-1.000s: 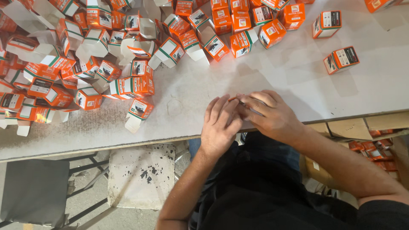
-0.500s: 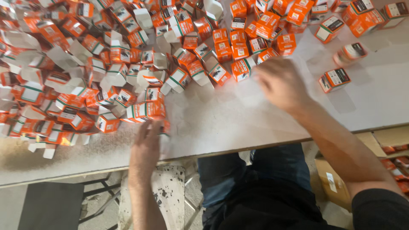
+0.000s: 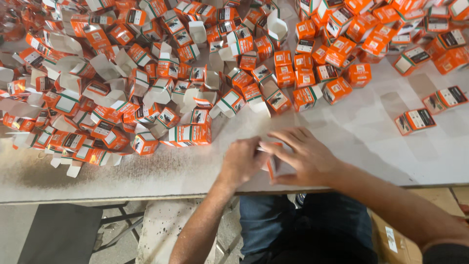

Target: The person folds flat cardboard boxes into open product boxes and sets each finished box on the table, repeating the folding cycle continuously while another person folds boxes nearby.

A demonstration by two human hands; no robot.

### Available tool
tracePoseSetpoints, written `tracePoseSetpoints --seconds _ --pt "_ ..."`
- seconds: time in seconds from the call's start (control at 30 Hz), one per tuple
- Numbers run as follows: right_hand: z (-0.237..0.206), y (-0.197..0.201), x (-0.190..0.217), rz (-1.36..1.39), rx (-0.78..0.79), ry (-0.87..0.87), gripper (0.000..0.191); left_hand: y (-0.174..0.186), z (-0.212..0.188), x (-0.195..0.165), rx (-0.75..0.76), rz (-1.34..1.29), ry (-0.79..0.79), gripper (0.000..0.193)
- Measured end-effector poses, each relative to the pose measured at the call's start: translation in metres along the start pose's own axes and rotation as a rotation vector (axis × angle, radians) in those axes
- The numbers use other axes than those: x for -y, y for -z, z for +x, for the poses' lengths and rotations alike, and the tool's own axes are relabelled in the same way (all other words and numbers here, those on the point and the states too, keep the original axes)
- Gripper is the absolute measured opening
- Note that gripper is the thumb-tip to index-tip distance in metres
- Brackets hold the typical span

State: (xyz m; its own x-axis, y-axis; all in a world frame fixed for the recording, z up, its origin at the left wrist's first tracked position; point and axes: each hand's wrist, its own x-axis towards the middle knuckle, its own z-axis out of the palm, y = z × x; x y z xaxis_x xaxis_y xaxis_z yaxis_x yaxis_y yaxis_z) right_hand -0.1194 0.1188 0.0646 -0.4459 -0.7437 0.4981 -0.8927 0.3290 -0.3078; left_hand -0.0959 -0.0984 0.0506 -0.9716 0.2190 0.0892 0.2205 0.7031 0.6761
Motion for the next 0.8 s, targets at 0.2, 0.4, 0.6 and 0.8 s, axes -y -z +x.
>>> tracePoseSetpoints --seconds 0.2,0.4,0.6,0.8 --pt "-0.058 0.010 -0.002 0.011 -0.167 -0.345 0.060 0.021 0.039 -0.042 0.491 0.027 -0.123 0.032" --pt "-0.108 0.014 0.004 -0.015 -0.395 -0.675 0.055 0.093 0.182 -0.016 -0.178 0.204 -0.376 0.038" --pt "-0.150 -0.048 -0.012 -0.136 -0.559 -0.689 0.047 0.104 0.385 0.053 -0.383 0.291 -0.406 0.024" --pt "-0.224 -0.138 -0.079 -0.463 -0.504 -0.583 0.037 0.027 0.468 0.059 -0.341 0.594 -0.358 0.048"
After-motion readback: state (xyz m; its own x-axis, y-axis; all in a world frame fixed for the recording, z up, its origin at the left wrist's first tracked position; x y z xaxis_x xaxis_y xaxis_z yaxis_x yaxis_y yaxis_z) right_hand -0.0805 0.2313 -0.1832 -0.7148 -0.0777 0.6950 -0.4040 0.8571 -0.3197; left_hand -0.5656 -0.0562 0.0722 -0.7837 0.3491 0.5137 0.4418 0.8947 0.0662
